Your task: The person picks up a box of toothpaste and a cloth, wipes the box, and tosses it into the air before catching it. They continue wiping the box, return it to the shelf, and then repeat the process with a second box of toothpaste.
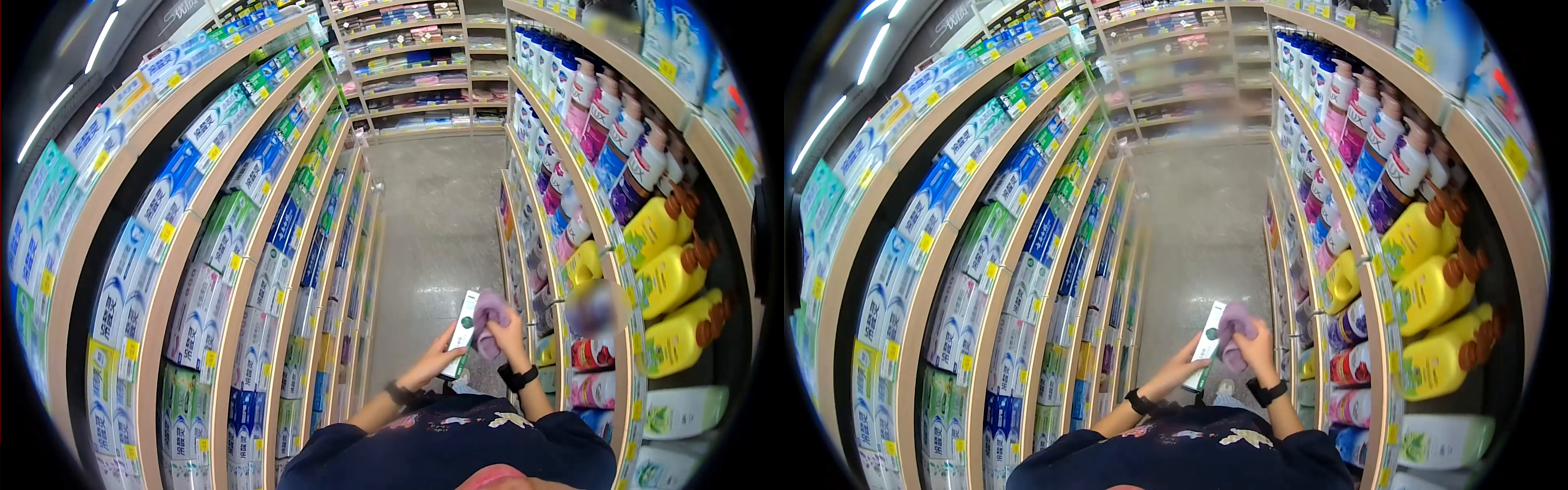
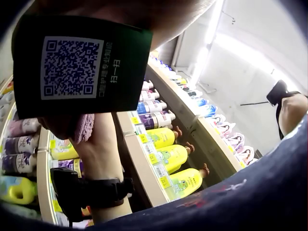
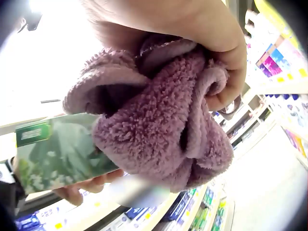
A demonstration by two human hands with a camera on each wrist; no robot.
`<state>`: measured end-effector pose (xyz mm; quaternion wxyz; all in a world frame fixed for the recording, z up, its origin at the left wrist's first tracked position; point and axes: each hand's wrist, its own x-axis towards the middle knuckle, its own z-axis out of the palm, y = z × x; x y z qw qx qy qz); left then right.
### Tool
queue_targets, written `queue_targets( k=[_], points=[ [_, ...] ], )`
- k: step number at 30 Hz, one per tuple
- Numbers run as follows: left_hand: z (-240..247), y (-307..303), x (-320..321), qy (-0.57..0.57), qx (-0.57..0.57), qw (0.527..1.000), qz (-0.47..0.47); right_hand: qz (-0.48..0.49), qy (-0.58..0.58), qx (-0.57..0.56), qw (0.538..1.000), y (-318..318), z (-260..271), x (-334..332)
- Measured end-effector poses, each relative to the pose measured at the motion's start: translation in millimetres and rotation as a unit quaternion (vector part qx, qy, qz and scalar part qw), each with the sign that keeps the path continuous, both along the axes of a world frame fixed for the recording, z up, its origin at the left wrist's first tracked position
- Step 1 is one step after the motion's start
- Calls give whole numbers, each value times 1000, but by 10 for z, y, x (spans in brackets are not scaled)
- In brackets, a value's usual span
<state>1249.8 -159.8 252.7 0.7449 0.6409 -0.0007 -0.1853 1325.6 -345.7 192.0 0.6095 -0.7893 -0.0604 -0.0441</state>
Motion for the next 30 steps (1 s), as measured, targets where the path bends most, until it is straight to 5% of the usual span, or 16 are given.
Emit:
queue_targets(
  k=[14,24,30],
  points=[
    [-85,-191,1931,-143,138,980,-13,-74,125,218,965,-262,207,1387],
    [261,311,4473,-172,31,983,-59,161,186,184,952,-6,773,3325],
    [318,714,5343,-178,-11,983,-38,185,160,204,948,345,873,4522]
  ],
)
